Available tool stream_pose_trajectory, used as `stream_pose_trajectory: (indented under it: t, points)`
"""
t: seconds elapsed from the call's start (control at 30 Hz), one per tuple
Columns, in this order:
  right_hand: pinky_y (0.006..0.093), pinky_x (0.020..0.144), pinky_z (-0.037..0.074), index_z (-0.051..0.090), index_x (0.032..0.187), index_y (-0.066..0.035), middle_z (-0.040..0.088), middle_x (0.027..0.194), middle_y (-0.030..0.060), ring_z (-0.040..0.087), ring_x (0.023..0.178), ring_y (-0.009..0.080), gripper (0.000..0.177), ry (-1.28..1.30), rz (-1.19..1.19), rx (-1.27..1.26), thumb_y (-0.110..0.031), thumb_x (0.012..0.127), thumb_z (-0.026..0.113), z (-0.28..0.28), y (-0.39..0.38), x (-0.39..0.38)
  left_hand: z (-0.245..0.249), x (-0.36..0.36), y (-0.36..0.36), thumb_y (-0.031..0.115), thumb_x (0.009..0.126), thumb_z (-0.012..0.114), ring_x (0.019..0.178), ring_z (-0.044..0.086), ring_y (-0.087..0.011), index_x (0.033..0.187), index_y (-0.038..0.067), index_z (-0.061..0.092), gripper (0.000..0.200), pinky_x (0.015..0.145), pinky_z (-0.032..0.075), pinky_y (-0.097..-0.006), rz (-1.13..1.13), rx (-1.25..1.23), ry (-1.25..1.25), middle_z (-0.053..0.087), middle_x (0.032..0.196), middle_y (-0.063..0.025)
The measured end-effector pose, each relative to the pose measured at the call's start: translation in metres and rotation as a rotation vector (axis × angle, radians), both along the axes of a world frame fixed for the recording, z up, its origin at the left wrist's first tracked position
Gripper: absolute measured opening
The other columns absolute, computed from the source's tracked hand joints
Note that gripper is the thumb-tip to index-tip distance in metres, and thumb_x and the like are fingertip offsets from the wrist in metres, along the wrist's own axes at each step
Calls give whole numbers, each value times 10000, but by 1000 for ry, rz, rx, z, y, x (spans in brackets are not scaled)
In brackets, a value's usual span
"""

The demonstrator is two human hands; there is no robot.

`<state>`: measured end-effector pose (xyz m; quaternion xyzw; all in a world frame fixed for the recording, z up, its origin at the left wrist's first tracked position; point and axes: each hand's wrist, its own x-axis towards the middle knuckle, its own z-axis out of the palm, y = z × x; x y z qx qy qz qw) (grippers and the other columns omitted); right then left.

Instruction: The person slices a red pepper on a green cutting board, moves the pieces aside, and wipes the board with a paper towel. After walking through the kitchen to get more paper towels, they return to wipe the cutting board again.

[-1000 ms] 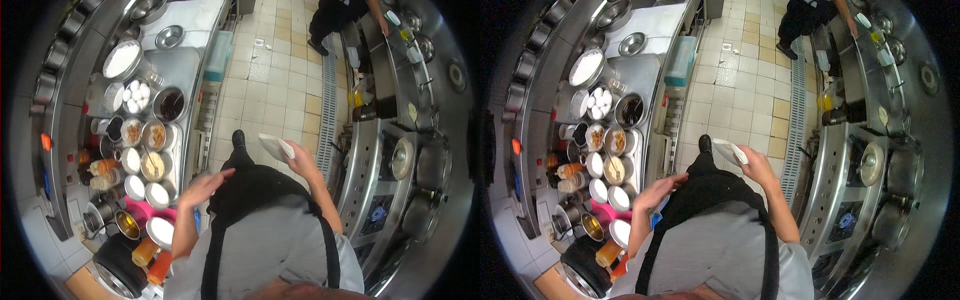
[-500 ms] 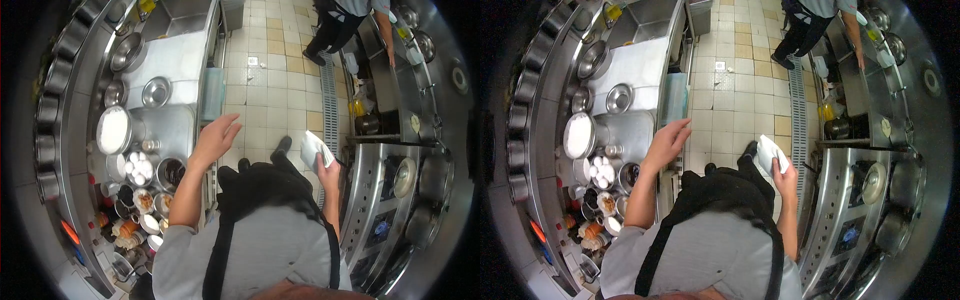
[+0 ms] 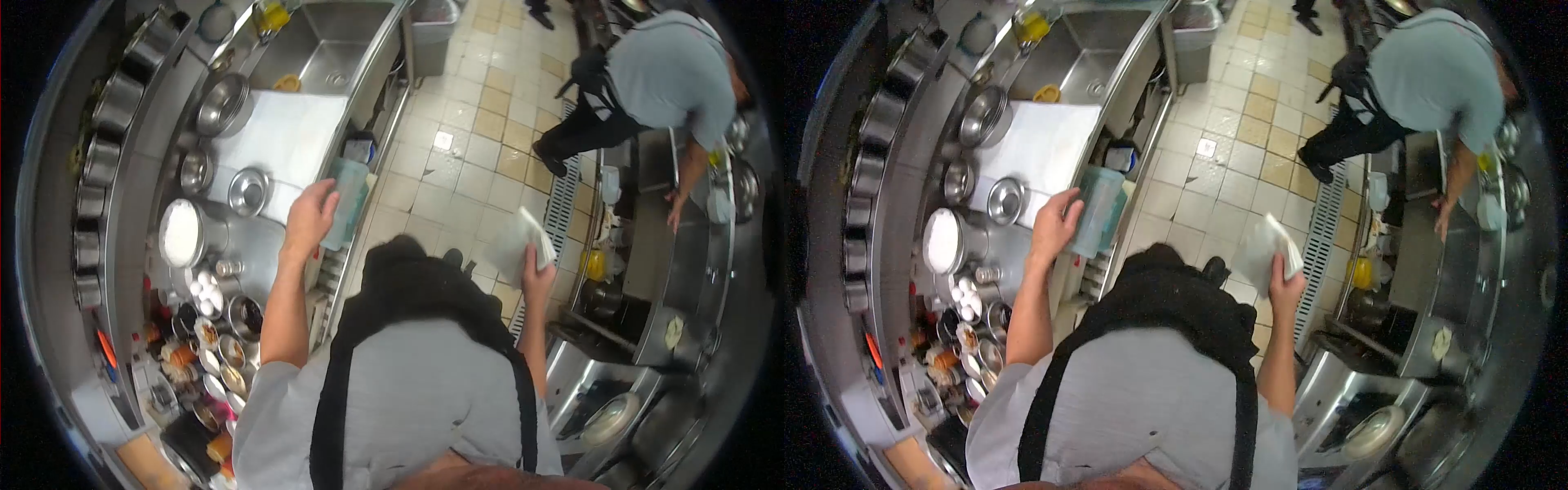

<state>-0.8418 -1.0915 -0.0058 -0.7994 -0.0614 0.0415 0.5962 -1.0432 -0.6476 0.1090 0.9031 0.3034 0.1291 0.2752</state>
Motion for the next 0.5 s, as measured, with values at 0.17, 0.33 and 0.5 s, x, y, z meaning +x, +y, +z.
stream_pose_trajectory:
  t: [0.17,0.33,0.5]
  points:
    - [350,736,561,700,1227,14,761,914,172,722,792,195,278,-169,424,-285,-186,1033,700,40,84,118,-17,10,12,236,996,706,1168,697,-386,1295,20,705,369,1017,537,-427,308,-121,89,725,1247,-231]
    - [381,771,564,700,1209,-10,735,925,206,735,825,314,270,-222,589,-281,-220,1041,685,45,177,172,-92,54,66,196,988,688,1219,655,-391,1303,2,676,369,1057,516,-445,293,-20,19,693,1303,-226]
    - [392,836,565,682,1243,-27,741,1003,226,752,918,333,278,-107,735,-456,-182,1013,704,36,229,227,-130,147,139,197,968,711,1348,553,-424,1397,19,611,475,1140,445,-475,327,37,-36,604,1432,-252]
